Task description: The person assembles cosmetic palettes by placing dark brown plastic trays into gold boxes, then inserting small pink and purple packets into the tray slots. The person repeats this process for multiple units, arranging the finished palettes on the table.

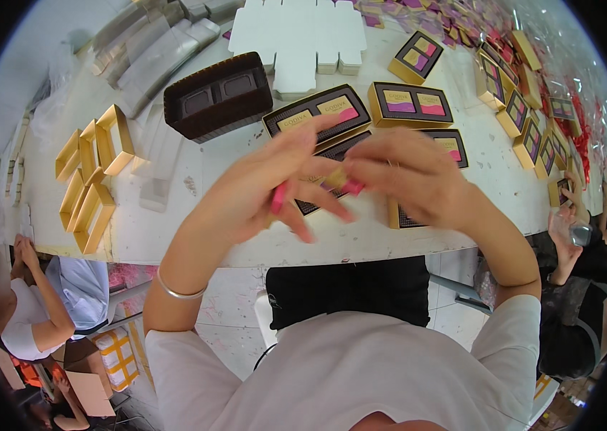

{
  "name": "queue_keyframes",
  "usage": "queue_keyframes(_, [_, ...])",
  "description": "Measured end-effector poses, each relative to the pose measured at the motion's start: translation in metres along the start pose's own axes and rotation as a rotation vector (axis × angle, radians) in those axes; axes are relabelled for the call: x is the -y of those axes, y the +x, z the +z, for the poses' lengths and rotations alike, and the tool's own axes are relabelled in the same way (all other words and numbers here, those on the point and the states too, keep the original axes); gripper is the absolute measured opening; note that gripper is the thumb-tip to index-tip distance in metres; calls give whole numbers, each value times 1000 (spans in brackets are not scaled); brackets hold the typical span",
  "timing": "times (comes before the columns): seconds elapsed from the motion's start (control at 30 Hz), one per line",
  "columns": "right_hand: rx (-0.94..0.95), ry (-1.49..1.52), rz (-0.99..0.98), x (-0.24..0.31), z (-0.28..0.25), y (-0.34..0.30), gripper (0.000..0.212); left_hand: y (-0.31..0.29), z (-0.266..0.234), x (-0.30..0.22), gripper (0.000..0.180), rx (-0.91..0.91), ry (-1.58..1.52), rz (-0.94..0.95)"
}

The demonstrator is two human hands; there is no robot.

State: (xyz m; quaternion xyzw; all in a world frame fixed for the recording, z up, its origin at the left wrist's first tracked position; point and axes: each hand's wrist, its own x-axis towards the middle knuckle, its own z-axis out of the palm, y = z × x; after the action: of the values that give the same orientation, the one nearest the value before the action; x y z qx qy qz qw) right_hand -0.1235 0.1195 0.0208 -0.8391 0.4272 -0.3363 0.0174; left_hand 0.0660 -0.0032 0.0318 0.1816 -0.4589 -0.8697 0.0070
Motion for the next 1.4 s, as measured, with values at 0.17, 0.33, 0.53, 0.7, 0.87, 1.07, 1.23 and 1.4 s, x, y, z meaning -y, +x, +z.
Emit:
queue_keyframes(0.17, [105, -31, 156, -17, 12, -14, 29, -27, -15, 5, 74, -443, 873, 66])
queue_keyframes(0.33, [307, 74, 373, -25, 1, -5, 16, -22, -13, 29, 92, -488, 1228, 176])
queue_keyframes(0.53, [132, -140, 188, -28, 20, -7, 23, -5, -12, 26, 93, -442, 1257, 130])
queue_keyframes(0.7, [105, -180, 187, -27, 18, -13, 16, -3, -14, 27, 93, -410, 1231, 92])
queue_keyframes(0.87, [339, -422, 42, -16, 21, -16, 26, -2, -14, 25, 93, -404, 1193, 66])
queue_keyframes(1.07, [142, -359, 280, -19, 2, -17, 54, 0, -16, 28, 92, -394, 1130, 156])
queue_keyframes(1.23, [202, -393, 417, -27, 6, -54, 60, 20, -5, 22, 87, -315, 1056, 96])
queue_keyframes(1.4, [218, -378, 453, -35, -29, -97, 55, 62, 26, 35, 84, -217, 1118, 164])
